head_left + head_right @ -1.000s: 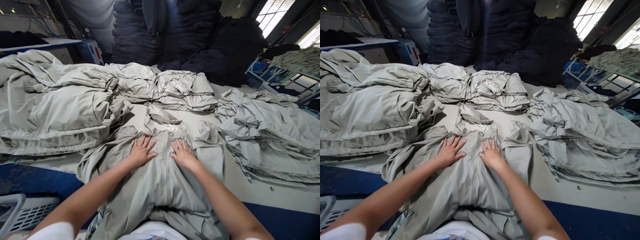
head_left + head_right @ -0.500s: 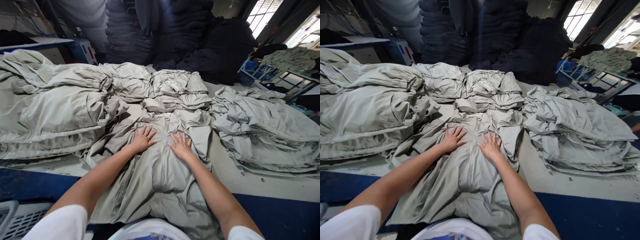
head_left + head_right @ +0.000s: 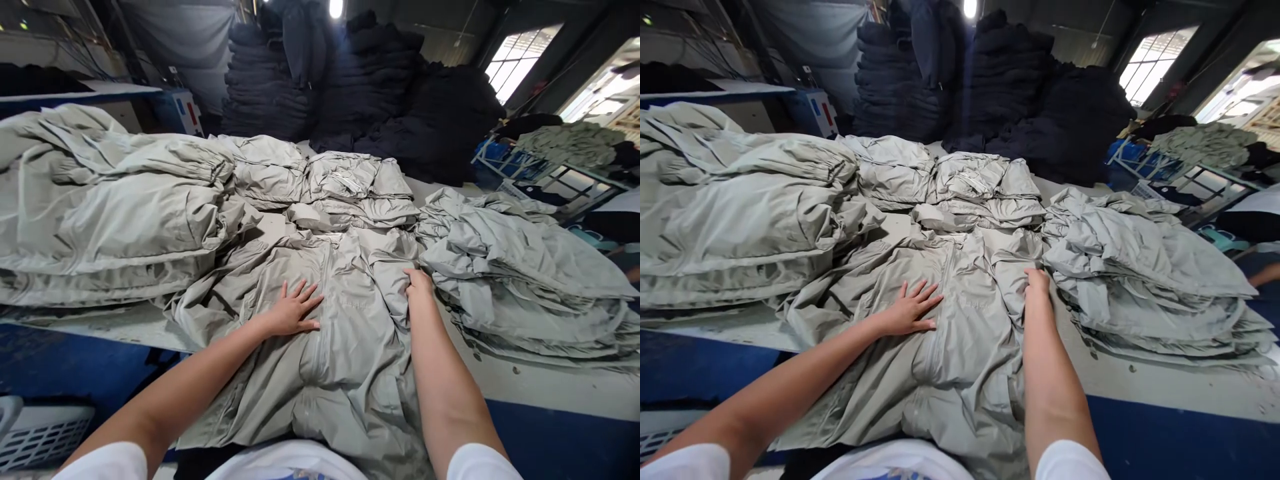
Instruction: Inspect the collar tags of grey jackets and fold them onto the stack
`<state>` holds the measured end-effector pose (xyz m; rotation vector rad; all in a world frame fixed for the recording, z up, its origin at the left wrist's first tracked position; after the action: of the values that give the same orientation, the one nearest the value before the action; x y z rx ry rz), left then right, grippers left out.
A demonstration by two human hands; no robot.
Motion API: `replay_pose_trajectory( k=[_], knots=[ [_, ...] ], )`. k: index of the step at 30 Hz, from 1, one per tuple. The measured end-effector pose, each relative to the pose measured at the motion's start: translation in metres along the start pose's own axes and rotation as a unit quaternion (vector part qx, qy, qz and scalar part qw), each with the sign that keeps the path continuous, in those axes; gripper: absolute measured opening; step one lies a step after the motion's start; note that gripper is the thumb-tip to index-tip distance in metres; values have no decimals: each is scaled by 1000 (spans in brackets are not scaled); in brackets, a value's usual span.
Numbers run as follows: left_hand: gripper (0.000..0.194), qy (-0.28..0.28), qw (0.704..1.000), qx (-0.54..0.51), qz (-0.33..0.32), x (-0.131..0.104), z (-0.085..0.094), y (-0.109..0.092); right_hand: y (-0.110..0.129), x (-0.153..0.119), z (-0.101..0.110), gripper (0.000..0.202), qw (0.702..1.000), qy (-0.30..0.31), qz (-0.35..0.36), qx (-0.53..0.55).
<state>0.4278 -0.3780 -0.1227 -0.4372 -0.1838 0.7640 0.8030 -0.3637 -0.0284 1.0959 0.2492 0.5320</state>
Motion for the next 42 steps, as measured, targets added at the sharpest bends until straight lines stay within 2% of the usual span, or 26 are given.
replay_pose_trajectory(
  k=[2, 3, 5, 6, 8, 9, 10, 11, 12, 13, 16, 18, 20, 23, 26, 27, 29, 30, 32, 33, 34, 35, 37, 39, 40, 42],
  knots=[
    [87, 3, 993, -118, 20, 3, 12, 7, 17, -11, 4, 64, 999, -3, 50, 16],
    [88, -7, 979, -197, 42, 4, 19, 12, 30, -25, 5, 61, 994, 8, 105, 25],
    [91, -54, 922, -367, 108, 3, 34, 27, 60, -75, -3, 56, 957, 92, 273, 25],
    [91, -82, 880, -446, 144, 0, 41, 35, 70, -112, -13, 54, 916, 170, 363, 5],
    [93, -127, 787, -568, 203, -7, 50, 49, 65, -197, -36, 53, 785, 375, 490, -61],
    [95, -139, 748, -609, 224, -12, 53, 53, 54, -232, -40, 55, 722, 456, 514, -84],
    [97, -146, 719, -636, 240, -17, 55, 56, 44, -258, -40, 55, 678, 511, 519, -97],
    [98, -147, 700, -652, 251, -21, 57, 58, 36, -272, -38, 54, 665, 536, 511, -102],
    [99, -145, 693, -657, 259, -26, 58, 58, 32, -275, -36, 51, 681, 530, 494, -102],
    [98, -141, 695, -653, 265, -31, 57, 58, 31, -268, -33, 48, 719, 497, 474, -103],
    [94, -108, 722, -627, 273, -42, 49, 51, 31, -221, -14, 39, 841, 308, 424, -138],
    [91, -87, 733, -615, 276, -47, 41, 42, 26, -191, 1, 44, 877, 188, 396, -199],
    [89, -71, 749, -602, 268, -50, 35, 32, 13, -170, 5, 66, 885, 147, 352, -267],
    [91, -70, 811, -540, 212, -55, 37, 12, -10, -156, 1, 67, 907, 198, 245, -278],
    [108, -67, 888, -443, 102, -62, 45, -29, -3, -174, -5, 57, 943, 286, 158, -66],
    [118, -69, 906, -413, 63, -65, 47, -46, 7, -188, -7, 58, 935, 325, 136, 32],
    [127, -105, 921, -374, 5, -69, 53, -78, 30, -225, -11, 63, 885, 411, 105, 189],
    [118, -143, 919, -369, -5, -70, 57, -89, 41, -244, -13, 66, 854, 453, 98, 234],
    [76, -223, 900, -374, 4, -71, 65, -99, 58, -272, -14, 67, 813, 503, 106, 273],
    [53, -252, 884, -392, 21, -70, 68, -98, 63, -277, -12, 65, 811, 502, 121, 275],
    [48, -279, 861, -422, 50, -69, 70, -90, 66, -275, -10, 63, 822, 483, 143, 266],
    [43, -296, 830, -464, 89, -69, 71, -77, 66, -268, -8, 62, 842, 452, 175, 238],
    [41, -309, 744, -563, 185, -69, 68, -40, 58, -251, -7, 70, 879, 389, 253, 109],
    [45, -305, 665, -626, 271, -73, 63, -1, 31, -234, -17, 84, 873, 364, 309, -97],
    [46, -297, 647, -635, 299, -74, 62, 16, 11, -224, -21, 82, 856, 356, 317, -200],
    [52, -293, 647, -621, 333, -80, 63, 49, -29, -202, -21, 65, 822, 328, 316, -341]
  ],
)
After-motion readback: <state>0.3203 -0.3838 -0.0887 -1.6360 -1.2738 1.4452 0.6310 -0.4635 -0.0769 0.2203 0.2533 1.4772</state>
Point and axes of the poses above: each hand's wrist, its own x-axis towards the middle knuckle, its own z-axis out of the back of the hand, y = z × x, the point moved 9 cm from there along x, towards the middle knuckle, and after that the axes turned 7 degrees about -y, right-handed, at the moved point
